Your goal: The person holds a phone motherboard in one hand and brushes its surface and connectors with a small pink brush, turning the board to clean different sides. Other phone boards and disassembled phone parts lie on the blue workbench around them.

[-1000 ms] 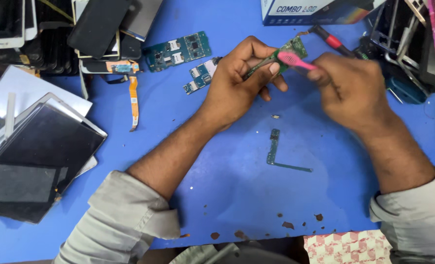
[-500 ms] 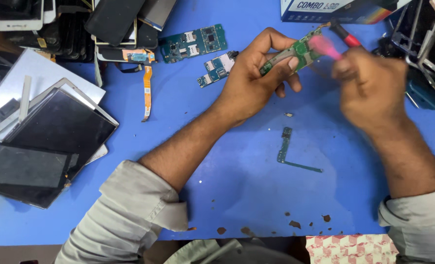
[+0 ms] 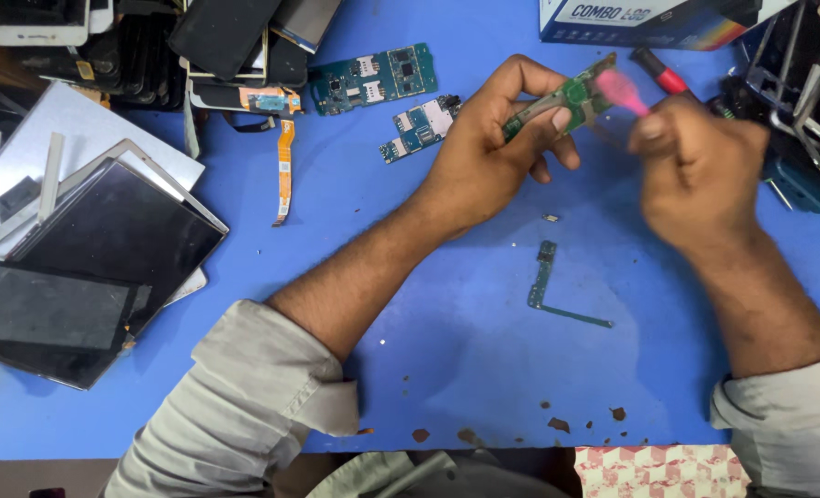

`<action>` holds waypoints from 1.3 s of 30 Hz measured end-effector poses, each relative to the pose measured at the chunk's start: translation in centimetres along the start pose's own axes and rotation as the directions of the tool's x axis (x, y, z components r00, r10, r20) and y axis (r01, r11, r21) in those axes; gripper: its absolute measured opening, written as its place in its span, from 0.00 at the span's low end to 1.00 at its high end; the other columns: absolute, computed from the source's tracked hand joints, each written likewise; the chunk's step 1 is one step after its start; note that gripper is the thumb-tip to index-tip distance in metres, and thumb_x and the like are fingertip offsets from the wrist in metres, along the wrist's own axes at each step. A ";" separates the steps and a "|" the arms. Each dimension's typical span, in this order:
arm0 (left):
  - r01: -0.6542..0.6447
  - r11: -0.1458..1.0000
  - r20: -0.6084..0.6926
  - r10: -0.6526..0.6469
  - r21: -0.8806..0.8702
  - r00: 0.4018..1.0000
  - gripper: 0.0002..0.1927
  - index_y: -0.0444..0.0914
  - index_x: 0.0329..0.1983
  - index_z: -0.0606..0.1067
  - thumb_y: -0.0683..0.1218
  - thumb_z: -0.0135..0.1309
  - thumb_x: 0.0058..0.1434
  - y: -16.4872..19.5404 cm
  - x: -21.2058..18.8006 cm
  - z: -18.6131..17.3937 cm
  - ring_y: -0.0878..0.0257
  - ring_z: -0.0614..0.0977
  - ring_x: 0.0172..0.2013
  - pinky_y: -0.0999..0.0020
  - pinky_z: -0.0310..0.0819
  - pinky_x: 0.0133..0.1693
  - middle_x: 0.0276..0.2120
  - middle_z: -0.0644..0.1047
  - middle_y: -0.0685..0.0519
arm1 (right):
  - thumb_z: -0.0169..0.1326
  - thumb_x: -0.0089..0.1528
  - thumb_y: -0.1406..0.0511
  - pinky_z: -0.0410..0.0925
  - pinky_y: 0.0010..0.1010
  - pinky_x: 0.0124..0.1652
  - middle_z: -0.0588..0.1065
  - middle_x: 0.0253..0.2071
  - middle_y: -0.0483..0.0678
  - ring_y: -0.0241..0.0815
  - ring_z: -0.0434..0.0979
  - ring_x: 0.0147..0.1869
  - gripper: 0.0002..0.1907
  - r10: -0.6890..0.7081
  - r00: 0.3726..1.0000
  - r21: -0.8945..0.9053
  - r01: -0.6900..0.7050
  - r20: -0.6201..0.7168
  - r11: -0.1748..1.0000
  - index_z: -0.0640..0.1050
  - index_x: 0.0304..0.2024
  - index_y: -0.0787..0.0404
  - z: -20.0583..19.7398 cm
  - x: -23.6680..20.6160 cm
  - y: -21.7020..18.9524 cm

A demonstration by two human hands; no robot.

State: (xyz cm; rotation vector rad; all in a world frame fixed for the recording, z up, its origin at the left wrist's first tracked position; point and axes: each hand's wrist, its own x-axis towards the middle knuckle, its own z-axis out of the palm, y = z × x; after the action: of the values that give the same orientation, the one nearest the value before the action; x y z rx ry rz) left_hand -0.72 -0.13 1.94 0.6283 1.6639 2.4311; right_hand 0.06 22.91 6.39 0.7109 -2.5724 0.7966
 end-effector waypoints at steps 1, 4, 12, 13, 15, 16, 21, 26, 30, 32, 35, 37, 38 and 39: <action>0.003 1.000 -0.003 -0.003 0.010 1.000 0.09 0.37 0.57 0.67 0.45 0.47 0.78 0.1 0.0 0.0 0.69 0.84 0.40 0.74 0.79 0.38 0.41 0.80 0.54 | 0.47 0.82 0.57 0.66 0.30 0.31 0.73 0.24 0.51 0.41 0.74 0.26 0.27 -0.029 0.999 -0.020 0.030 0.022 0.999 0.76 0.32 0.66 0.0 0.0 -0.2; 0.007 1.000 0.000 -0.007 0.014 1.000 0.12 0.37 0.62 0.67 0.44 0.46 0.79 0.5 -0.3 0.0 0.69 0.84 0.41 0.74 0.79 0.40 0.44 0.80 0.54 | 0.47 0.80 0.57 0.65 0.32 0.29 0.73 0.24 0.52 0.45 0.74 0.26 0.25 0.039 0.999 0.018 -0.040 0.012 0.999 0.75 0.32 0.66 0.1 0.1 -0.5; 0.009 0.999 0.032 -0.010 0.051 0.999 0.17 0.36 0.69 0.68 0.43 0.45 0.80 0.8 -0.3 0.1 0.69 0.84 0.42 0.73 0.80 0.42 0.48 0.80 0.54 | 0.48 0.78 0.57 0.66 0.37 0.32 0.73 0.26 0.55 0.52 0.75 0.28 0.24 -0.026 0.999 -0.054 0.028 0.046 0.998 0.76 0.33 0.68 0.1 0.1 -1.1; 0.010 0.999 0.035 -0.012 0.051 0.999 0.17 0.35 0.69 0.68 0.43 0.44 0.80 0.8 -0.3 0.1 0.68 0.84 0.42 0.73 0.80 0.42 0.48 0.80 0.54 | 0.47 0.79 0.56 0.67 0.37 0.33 0.73 0.28 0.54 0.51 0.75 0.29 0.24 -0.035 0.999 -0.017 0.035 0.014 0.999 0.75 0.34 0.67 0.1 0.0 -1.1; 0.006 0.999 0.038 -0.007 0.045 0.999 0.17 0.35 0.69 0.68 0.43 0.44 0.80 0.8 -0.4 0.1 0.68 0.84 0.42 0.73 0.80 0.42 0.48 0.80 0.54 | 0.47 0.82 0.56 0.67 0.35 0.34 0.73 0.28 0.53 0.49 0.77 0.30 0.26 -0.030 0.999 -0.006 0.030 -0.013 1.000 0.75 0.34 0.67 0.1 0.0 -1.1; 0.001 0.999 0.042 -0.003 0.042 0.999 0.17 0.35 0.69 0.68 0.43 0.44 0.80 0.8 -0.4 0.1 0.68 0.84 0.42 0.73 0.80 0.43 0.48 0.80 0.54 | 0.48 0.83 0.55 0.67 0.34 0.34 0.74 0.28 0.53 0.49 0.77 0.30 0.27 -0.015 1.000 -0.028 0.014 -0.012 1.000 0.75 0.33 0.67 0.1 0.0 -1.0; 0.024 0.997 0.038 -0.027 0.079 0.999 0.17 0.35 0.69 0.69 0.43 0.44 0.80 0.8 -0.4 0.1 0.69 0.84 0.42 0.74 0.80 0.42 0.47 0.80 0.54 | 0.48 0.78 0.58 0.65 0.39 0.29 0.72 0.24 0.56 0.54 0.74 0.26 0.26 -0.021 1.000 -0.126 0.021 -0.005 0.992 0.74 0.29 0.69 0.2 -0.3 -0.9; 0.005 0.996 0.057 -0.010 0.093 0.998 0.17 0.35 0.70 0.68 0.43 0.44 0.80 0.9 -0.3 0.2 0.69 0.84 0.42 0.74 0.80 0.42 0.46 0.80 0.54 | 0.47 0.83 0.57 0.66 0.34 0.32 0.73 0.26 0.53 0.50 0.76 0.29 0.27 -0.018 1.000 -0.109 0.016 -0.020 0.994 0.74 0.32 0.65 0.3 -0.6 -0.8; 0.044 0.994 0.038 -0.048 0.100 0.998 0.18 0.35 0.69 0.68 0.43 0.45 0.79 1.0 -0.3 0.3 0.69 0.84 0.41 0.74 0.80 0.41 0.48 0.80 0.54 | 0.49 0.82 0.56 0.65 0.36 0.29 0.72 0.24 0.52 0.50 0.75 0.26 0.27 -0.017 0.999 -0.155 0.021 0.030 0.988 0.75 0.32 0.65 0.7 -1.0 -0.6; 0.039 0.994 0.036 -0.043 0.104 0.998 0.18 0.35 0.70 0.68 0.43 0.44 0.79 1.1 -0.3 0.3 0.69 0.84 0.41 0.74 0.80 0.42 0.48 0.80 0.54 | 0.48 0.83 0.56 0.66 0.35 0.30 0.73 0.25 0.52 0.50 0.76 0.27 0.27 -0.020 1.000 -0.109 0.020 0.003 0.994 0.75 0.32 0.64 0.8 -1.1 -0.5; 0.038 0.996 0.039 -0.042 0.080 0.998 0.18 0.36 0.70 0.68 0.43 0.44 0.80 1.2 -0.3 0.3 0.69 0.84 0.42 0.74 0.80 0.42 0.47 0.80 0.54 | 0.48 0.82 0.57 0.66 0.35 0.30 0.73 0.25 0.51 0.49 0.76 0.27 0.25 -0.013 1.000 -0.075 0.012 -0.006 0.997 0.74 0.32 0.64 1.0 -1.2 -0.4; 0.061 0.993 0.025 -0.063 0.102 0.998 0.18 0.36 0.70 0.68 0.43 0.44 0.79 1.2 -0.3 0.3 0.69 0.84 0.41 0.74 0.80 0.42 0.47 0.81 0.53 | 0.50 0.81 0.57 0.65 0.36 0.29 0.72 0.24 0.52 0.51 0.74 0.26 0.24 -0.021 1.000 -0.110 0.023 0.022 0.994 0.74 0.32 0.65 1.0 -1.2 -0.5; 0.067 0.991 0.017 -0.070 0.114 0.997 0.18 0.36 0.69 0.68 0.43 0.45 0.78 1.2 -0.2 0.3 0.69 0.84 0.41 0.74 0.80 0.41 0.46 0.81 0.53 | 0.51 0.81 0.57 0.64 0.37 0.28 0.71 0.24 0.53 0.53 0.73 0.26 0.24 -0.031 0.999 -0.140 0.037 0.042 0.989 0.74 0.33 0.65 0.9 -1.2 -0.5; 0.054 0.992 0.028 -0.057 0.112 0.998 0.18 0.36 0.70 0.68 0.43 0.44 0.79 1.2 -0.2 0.3 0.69 0.84 0.41 0.74 0.80 0.42 0.46 0.81 0.53 | 0.52 0.81 0.58 0.64 0.38 0.29 0.71 0.24 0.54 0.53 0.73 0.26 0.24 -0.034 0.999 -0.152 0.037 0.023 0.988 0.75 0.33 0.65 0.9 -1.2 -0.5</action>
State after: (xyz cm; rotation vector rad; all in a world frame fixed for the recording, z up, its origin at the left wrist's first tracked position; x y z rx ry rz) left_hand -0.30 -0.41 3.03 0.6226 1.7897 2.2915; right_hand 1.15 22.45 5.37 0.7179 -2.5974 0.5767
